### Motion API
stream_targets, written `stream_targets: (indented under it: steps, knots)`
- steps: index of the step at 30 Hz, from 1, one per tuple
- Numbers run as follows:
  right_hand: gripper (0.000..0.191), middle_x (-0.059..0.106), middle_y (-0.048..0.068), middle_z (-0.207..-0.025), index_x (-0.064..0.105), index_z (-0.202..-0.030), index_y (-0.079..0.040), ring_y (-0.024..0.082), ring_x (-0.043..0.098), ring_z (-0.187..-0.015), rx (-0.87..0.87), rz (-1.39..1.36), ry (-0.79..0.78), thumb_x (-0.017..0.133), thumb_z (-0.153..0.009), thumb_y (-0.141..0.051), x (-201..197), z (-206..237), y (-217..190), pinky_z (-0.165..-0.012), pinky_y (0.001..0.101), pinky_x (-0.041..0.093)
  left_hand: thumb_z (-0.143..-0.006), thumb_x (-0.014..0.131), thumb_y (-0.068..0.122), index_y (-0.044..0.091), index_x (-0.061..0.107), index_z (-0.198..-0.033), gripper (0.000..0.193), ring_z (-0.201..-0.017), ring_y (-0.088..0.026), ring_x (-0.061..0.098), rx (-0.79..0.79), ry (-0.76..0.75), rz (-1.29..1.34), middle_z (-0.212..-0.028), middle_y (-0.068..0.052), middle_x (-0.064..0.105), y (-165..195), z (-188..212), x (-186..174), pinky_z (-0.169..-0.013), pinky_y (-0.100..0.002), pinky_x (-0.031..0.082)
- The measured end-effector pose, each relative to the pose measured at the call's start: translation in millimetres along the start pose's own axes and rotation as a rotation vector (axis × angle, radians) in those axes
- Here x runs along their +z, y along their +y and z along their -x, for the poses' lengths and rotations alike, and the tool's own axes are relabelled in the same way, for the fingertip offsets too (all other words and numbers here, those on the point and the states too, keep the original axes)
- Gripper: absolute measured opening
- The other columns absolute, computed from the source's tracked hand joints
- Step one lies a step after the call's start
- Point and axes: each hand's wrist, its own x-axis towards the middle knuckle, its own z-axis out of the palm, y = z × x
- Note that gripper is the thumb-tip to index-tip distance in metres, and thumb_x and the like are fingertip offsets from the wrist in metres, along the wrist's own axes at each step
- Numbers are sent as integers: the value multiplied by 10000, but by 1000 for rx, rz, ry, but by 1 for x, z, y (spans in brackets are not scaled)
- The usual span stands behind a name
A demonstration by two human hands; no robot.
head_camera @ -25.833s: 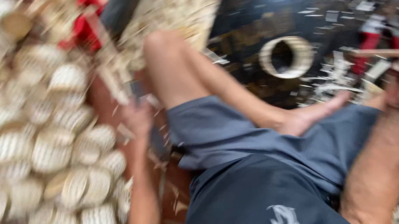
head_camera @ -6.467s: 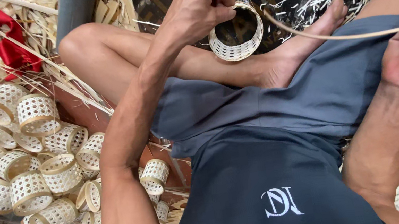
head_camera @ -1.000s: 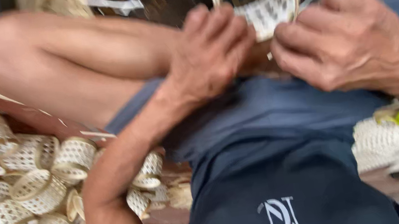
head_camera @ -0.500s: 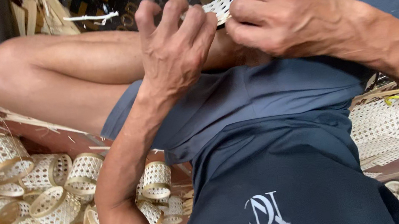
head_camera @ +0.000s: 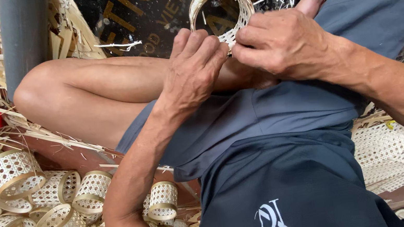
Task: The person sits on the floor assembling woven bamboo cylinders. They cut a strip of woven bamboo mat with scissors, fit a wooden rim ring onto the edge of a woven cylinder, press the rim into place, and bend thin bamboo strips around a plastic pipe form to shape them, adding finished cylinders to a pile on the floor.
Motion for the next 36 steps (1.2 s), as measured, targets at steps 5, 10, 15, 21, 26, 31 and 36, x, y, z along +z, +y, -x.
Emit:
stream_targets:
  steps: [5, 10, 15, 21, 26, 31, 36]
  knots:
    - [354, 619, 115, -896, 686, -990, 33, 255, 642, -814, -11, 11, -21, 665, -696, -163, 0, 4, 1, -693, 368, 553, -934, 621, 163, 25, 656, -1163, 270, -1090, -259, 560, 3, 17, 35, -1088, -76, 565, 0, 3, 1, -1001, -419, 442]
    - [329, 624, 103, -915, 672, -972, 12, 241, 642, -825, -10, 88, -20, 665, -701, -174, 5, 6, -2, -712, 354, 553, -921, 631, 162, 37, 671, -1139, 254, -1073, -243, 566, 1, -9, -17, -1057, -61, 565, 1, 4, 1, -972, -425, 432]
    - [167, 557, 74, -818, 618, -881, -51, 229, 607, -756, 203, 157, 27, 657, -797, -190, 14, -4, -16, -631, 352, 521, -865, 624, 158, 19, 676, -1052, 239, -1074, -283, 566, 53, 15, 10, -1030, -94, 565, 3, -5, -2, -990, -449, 437]
    - [93, 577, 55, -768, 630, -814, -80, 209, 607, -735, 375, 188, 47, 649, -811, -171, 31, -23, -18, -578, 343, 506, -824, 637, 110, 29, 683, -988, 188, -1063, -296, 574, 52, -24, 28, -1001, -110, 579, 4, -14, -6, -990, -473, 431]
    - [157, 623, 52, -755, 687, -745, -84, 247, 615, -838, 264, 102, -105, 662, -726, -238, 22, -20, 4, -631, 393, 514, -836, 638, 103, 24, 703, -1056, 242, -1063, -283, 569, 46, -17, 16, -993, -94, 568, 3, -16, -8, -1011, -470, 433]
    - [194, 640, 27, -757, 710, -710, -122, 266, 610, -867, 226, -77, -300, 706, -587, -273, 9, -24, 32, -616, 420, 508, -858, 643, 125, -11, 691, -1117, 296, -1082, -292, 564, 23, -6, 29, -1023, -103, 564, -2, -21, -8, -1035, -471, 437]
    - [250, 681, 33, -837, 724, -784, -107, 240, 660, -925, 347, 76, -609, 726, -586, -261, 6, -32, 32, -637, 392, 565, -866, 667, 150, -17, 673, -1105, 291, -1119, -308, 561, 31, 7, 103, -1056, -122, 583, -20, -9, 8, -1060, -485, 437]
